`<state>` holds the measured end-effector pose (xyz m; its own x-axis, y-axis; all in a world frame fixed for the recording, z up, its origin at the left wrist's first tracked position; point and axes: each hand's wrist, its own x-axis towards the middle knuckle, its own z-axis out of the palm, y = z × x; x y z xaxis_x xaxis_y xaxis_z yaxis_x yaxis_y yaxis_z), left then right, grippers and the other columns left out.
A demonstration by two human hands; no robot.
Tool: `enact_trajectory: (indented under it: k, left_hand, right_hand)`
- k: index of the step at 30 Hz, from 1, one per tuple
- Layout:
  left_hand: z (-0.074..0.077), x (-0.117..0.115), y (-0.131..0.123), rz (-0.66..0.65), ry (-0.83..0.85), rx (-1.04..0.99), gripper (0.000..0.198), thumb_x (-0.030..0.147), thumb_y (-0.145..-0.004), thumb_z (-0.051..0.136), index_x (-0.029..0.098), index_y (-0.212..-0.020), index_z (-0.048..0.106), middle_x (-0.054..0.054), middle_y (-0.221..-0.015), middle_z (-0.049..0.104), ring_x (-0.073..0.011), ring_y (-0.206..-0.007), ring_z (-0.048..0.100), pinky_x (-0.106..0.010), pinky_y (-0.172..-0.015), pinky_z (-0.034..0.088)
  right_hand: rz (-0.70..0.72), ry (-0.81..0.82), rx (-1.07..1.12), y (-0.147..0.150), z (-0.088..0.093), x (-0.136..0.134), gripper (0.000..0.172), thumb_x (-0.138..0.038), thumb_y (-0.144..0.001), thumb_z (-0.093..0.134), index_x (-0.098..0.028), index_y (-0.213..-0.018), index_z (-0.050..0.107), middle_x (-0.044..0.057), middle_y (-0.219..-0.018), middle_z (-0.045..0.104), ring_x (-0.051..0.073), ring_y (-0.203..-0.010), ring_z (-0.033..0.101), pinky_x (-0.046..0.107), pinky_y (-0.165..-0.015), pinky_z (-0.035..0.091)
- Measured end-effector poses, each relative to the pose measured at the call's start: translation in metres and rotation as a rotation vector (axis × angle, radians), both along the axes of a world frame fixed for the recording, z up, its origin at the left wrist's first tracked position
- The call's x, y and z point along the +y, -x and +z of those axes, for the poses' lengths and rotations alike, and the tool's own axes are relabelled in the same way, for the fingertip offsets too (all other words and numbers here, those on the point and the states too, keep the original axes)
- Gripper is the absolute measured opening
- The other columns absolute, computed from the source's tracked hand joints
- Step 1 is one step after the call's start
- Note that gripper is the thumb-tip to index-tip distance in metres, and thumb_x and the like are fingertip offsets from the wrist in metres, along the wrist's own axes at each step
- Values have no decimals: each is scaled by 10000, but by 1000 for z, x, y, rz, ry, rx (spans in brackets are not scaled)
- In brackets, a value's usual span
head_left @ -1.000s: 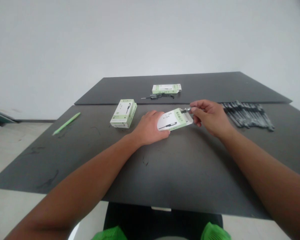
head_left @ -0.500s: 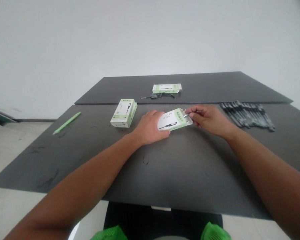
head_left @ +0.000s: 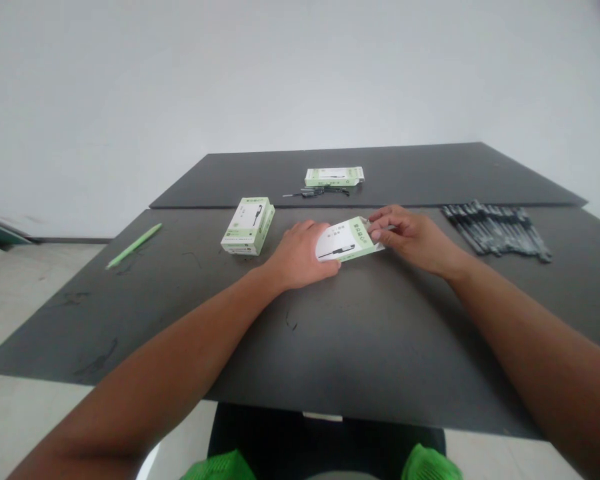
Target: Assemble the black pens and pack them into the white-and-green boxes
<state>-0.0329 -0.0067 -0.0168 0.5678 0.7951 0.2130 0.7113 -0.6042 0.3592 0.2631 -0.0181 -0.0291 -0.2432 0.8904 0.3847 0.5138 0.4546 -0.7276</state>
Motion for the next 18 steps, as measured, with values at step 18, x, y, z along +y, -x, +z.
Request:
enact_trajectory:
  k: [18]
  left_hand:
    - [0, -1, 1, 25, 22, 13, 660, 493, -834, 809, 213, -1413, 663, -148, -1357, 688, -375, -1301, 650, -533, -1180, 525]
  right_hand:
    - [-775, 259, -674, -92, 17, 10, 332, -249, -964, 631, -203, -1224, 832, 251, -1306, 752, 397, -1237, 676, 570, -1098, 502]
